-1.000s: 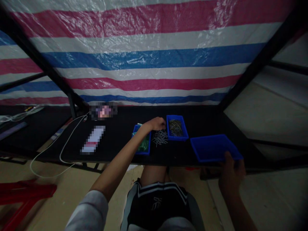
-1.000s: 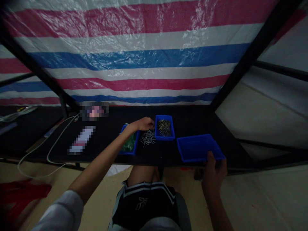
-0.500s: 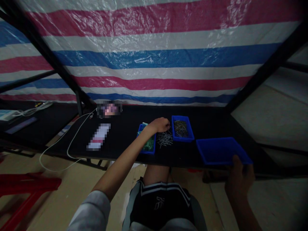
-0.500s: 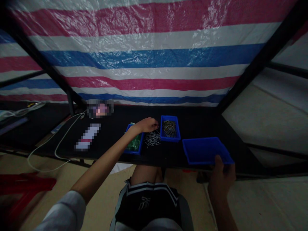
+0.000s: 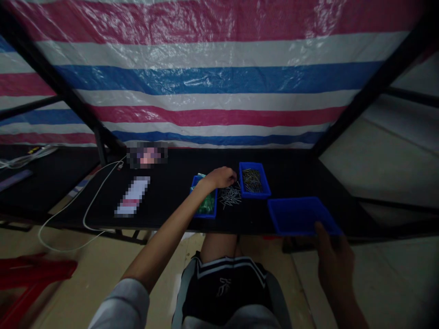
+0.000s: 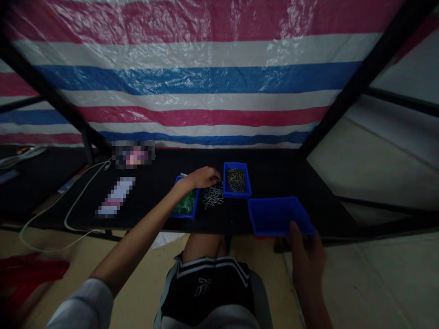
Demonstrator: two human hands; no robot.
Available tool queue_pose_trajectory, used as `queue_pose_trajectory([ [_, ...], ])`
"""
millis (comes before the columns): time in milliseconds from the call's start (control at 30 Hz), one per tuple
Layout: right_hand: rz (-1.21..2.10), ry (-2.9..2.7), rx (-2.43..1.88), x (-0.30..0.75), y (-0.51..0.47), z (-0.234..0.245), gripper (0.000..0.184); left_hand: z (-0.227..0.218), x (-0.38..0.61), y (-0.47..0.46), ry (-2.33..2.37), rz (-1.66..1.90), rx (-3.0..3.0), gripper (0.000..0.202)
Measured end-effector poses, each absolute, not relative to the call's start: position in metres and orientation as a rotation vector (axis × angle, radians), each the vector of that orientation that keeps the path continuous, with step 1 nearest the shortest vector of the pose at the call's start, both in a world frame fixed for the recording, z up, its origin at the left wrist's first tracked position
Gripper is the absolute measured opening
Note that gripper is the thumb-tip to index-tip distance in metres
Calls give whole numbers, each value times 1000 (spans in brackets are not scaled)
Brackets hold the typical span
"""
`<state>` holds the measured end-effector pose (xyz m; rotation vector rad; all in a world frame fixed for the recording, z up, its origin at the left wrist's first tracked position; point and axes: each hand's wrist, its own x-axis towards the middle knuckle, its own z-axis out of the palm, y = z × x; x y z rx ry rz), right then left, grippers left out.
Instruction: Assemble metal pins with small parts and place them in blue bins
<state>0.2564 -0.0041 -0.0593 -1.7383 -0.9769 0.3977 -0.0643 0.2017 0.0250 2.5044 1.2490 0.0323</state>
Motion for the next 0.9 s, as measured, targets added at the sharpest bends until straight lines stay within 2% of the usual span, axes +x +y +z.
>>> queue_pose_trajectory([
  [200,270,-1135,-1957,246,-1,-50,90,28,-65,197,1293,-14,2481,29],
  [467,99,-1219,-1929,247,1,-62,81,32,-59,197,1306,39,2492,35],
  [667,111,-1127,-1922,241,4,-61,92,34,-57,197,1253,-9,2490,31],
  [800,143,-1108,-1814,241,0,-59,81,37,-59,191,1264,-13,2497,29],
  [900,38,-1105,-1698,238,-3,-45,69,37,-59,187,1285,2,2512,28],
])
